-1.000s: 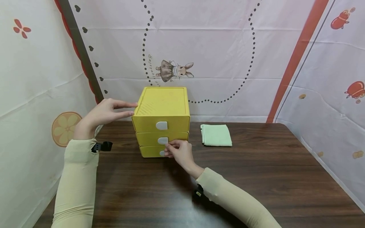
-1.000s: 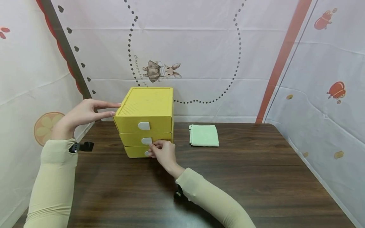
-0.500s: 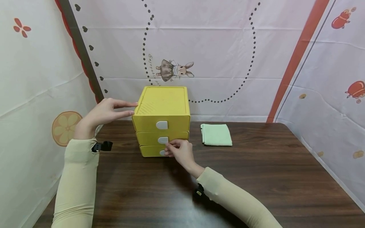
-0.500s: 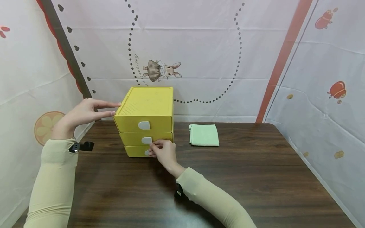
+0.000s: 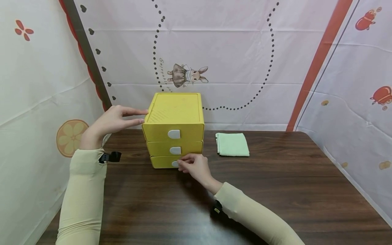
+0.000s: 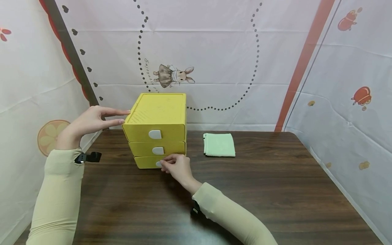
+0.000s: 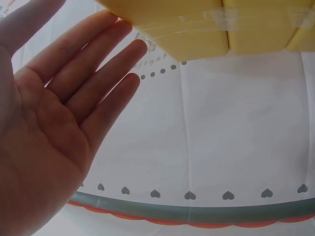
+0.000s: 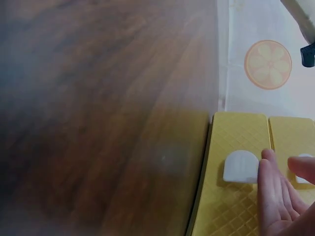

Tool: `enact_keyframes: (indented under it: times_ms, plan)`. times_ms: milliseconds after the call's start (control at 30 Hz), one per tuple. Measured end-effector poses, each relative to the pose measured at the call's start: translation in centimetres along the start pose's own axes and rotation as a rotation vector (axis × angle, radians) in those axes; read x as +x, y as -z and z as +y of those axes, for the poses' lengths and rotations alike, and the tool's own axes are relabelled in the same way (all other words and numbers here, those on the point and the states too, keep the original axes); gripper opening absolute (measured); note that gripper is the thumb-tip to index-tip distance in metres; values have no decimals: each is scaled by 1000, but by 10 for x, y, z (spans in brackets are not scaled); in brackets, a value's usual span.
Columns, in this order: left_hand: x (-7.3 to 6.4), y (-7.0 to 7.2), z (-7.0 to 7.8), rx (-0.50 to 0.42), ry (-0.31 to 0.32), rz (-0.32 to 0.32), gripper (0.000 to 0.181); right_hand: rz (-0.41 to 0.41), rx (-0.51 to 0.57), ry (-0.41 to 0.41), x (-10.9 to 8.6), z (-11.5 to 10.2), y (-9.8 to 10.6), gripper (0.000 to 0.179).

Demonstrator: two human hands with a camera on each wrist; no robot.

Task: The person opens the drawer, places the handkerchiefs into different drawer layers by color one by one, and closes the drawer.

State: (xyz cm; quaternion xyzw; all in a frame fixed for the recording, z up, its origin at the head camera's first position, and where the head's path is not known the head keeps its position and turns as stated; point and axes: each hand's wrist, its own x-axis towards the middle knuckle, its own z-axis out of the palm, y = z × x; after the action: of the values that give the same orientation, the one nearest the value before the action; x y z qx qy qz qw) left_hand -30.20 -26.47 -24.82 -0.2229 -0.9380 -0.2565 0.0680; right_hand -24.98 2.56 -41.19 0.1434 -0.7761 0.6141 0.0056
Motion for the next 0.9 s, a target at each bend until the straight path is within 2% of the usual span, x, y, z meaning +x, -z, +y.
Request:
enact_keyframes:
  times_ms: [300, 533, 767, 900]
  plan:
    - [0, -1, -2, 3, 9, -1, 48, -90, -33, -79, -3, 6, 5, 19]
    - [2, 1, -2, 18, -9, 8, 47, -106, -46, -129, -1, 7, 7, 18]
    - [0, 0, 0, -18, 20, -11, 47, -144, -45, -165, 0, 11, 5, 18]
    - [0, -1, -1, -14, 19, -5, 47, -141, -43, -157, 1, 13, 3, 18]
